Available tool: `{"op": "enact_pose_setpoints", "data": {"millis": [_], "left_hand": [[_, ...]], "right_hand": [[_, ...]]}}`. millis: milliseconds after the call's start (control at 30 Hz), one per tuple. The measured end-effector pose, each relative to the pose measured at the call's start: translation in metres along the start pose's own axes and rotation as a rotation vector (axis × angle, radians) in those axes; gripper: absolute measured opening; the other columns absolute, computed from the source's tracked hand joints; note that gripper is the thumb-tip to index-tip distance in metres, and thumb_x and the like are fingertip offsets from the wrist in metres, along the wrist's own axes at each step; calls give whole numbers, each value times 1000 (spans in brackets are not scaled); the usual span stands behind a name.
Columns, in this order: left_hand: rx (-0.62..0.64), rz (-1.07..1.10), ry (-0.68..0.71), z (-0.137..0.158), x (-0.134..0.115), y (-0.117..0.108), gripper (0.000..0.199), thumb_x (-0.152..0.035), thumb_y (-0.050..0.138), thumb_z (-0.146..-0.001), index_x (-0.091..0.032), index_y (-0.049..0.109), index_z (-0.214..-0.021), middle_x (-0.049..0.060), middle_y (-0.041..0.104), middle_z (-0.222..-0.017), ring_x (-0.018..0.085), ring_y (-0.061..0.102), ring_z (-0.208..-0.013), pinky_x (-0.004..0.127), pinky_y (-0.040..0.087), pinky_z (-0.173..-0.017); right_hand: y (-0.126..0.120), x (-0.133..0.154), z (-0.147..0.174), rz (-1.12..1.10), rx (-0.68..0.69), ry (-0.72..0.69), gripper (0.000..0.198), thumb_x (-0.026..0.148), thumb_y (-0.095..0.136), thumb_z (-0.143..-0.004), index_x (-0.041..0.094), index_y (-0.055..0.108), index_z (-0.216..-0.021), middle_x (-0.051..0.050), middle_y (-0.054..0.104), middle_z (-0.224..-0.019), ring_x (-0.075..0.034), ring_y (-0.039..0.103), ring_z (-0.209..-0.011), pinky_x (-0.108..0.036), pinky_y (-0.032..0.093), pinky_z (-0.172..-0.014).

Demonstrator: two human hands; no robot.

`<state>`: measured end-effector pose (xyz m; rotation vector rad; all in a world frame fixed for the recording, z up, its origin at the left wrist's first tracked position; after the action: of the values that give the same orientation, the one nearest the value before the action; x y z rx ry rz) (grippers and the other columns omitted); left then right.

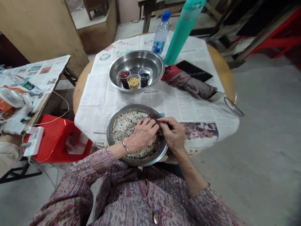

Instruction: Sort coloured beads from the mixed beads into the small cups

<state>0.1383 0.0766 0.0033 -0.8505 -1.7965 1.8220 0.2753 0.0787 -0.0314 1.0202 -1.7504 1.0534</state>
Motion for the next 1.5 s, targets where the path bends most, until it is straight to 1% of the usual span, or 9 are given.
{"op": "enact_pose_setpoints", "data": {"millis": [200, 367, 567, 733, 867, 1000, 1267, 1367, 1500], "left_hand": [[111, 76, 307, 26, -9, -2, 23, -30, 44, -102, -16, 63, -103, 9, 65, -109, 23, 58, -103, 38, 46, -89], [158, 48, 421, 52, 0, -12, 14, -28, 53, -98, -19, 62, -100, 7, 66, -108, 21, 57, -98, 36, 44, -85], [140, -80, 396, 67, 31, -19, 12, -23, 55, -96, -17, 62, -103, 8, 65, -110, 22, 54, -101, 36, 40, -90], [73, -198, 278, 66, 64, -23, 19, -17, 44, -101, -14, 62, -108, 10, 63, -108, 23, 54, -100, 36, 41, -89], [94, -224, 190, 58, 74, -24, 22, -17, 41, -102, -14, 62, -109, 10, 63, -110, 22, 54, -101, 36, 41, -90], [83, -194, 175, 53, 61, -23, 20, -18, 44, -101, -15, 62, -107, 10, 63, -110, 23, 54, -102, 37, 41, -90], [78, -9, 263, 66, 11, -9, 20, -23, 44, -102, -18, 63, -102, 7, 65, -107, 21, 55, -101, 36, 43, -88], [57, 66, 230, 73, 3, -5, 20, -25, 45, -102, -17, 63, -101, 7, 65, -108, 20, 55, -100, 35, 45, -87], [52, 117, 145, 77, 5, -2, 17, -24, 47, -101, -18, 64, -102, 6, 65, -107, 20, 56, -99, 35, 46, -88]], "right_hand": [[0, -1, 0, -11, -2, -2, 16, 21, 58, -81, 23, 74, -81, -2, 73, -82, -19, 67, -79, -34, 53, -78], [0, -2, 0, -14, -1, -6, 17, 21, 58, -81, 23, 75, -81, -1, 72, -81, -18, 67, -79, -33, 52, -76], [1, -4, 1, -17, -5, 8, 16, 21, 59, -80, 23, 75, -81, -2, 72, -82, -19, 67, -80, -34, 52, -77], [1, -4, 1, -19, -5, 8, 16, 22, 59, -80, 23, 75, -81, -2, 72, -81, -19, 67, -79, -33, 52, -77], [0, -3, 1, -9, -6, 13, 16, 22, 59, -80, 23, 75, -82, -1, 72, -81, -19, 67, -79, -34, 52, -78], [0, -3, 1, -8, -2, 9, 17, 21, 59, -80, 23, 75, -82, -2, 72, -81, -19, 67, -80, -34, 52, -78], [0, -3, 1, -3, -6, 5, 16, 21, 59, -80, 23, 75, -81, -1, 73, -81, -19, 67, -79, -34, 53, -77], [0, -4, 1, -3, -3, 4, 17, 21, 59, -80, 23, 75, -82, -2, 73, -82, -19, 67, -80, -35, 53, -78], [0, -4, 1, 6, 7, -2, 17, 21, 59, -81, 23, 75, -83, -2, 73, -82, -19, 67, -80, -34, 53, -78]]}}
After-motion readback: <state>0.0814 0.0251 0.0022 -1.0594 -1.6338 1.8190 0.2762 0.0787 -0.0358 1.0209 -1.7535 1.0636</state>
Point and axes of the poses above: each hand's wrist, its own z-axis away from the middle knuckle, its own y-axis out of the palm, x = y × z, the point moved 3 cm from there along -z, towards the middle knuckle
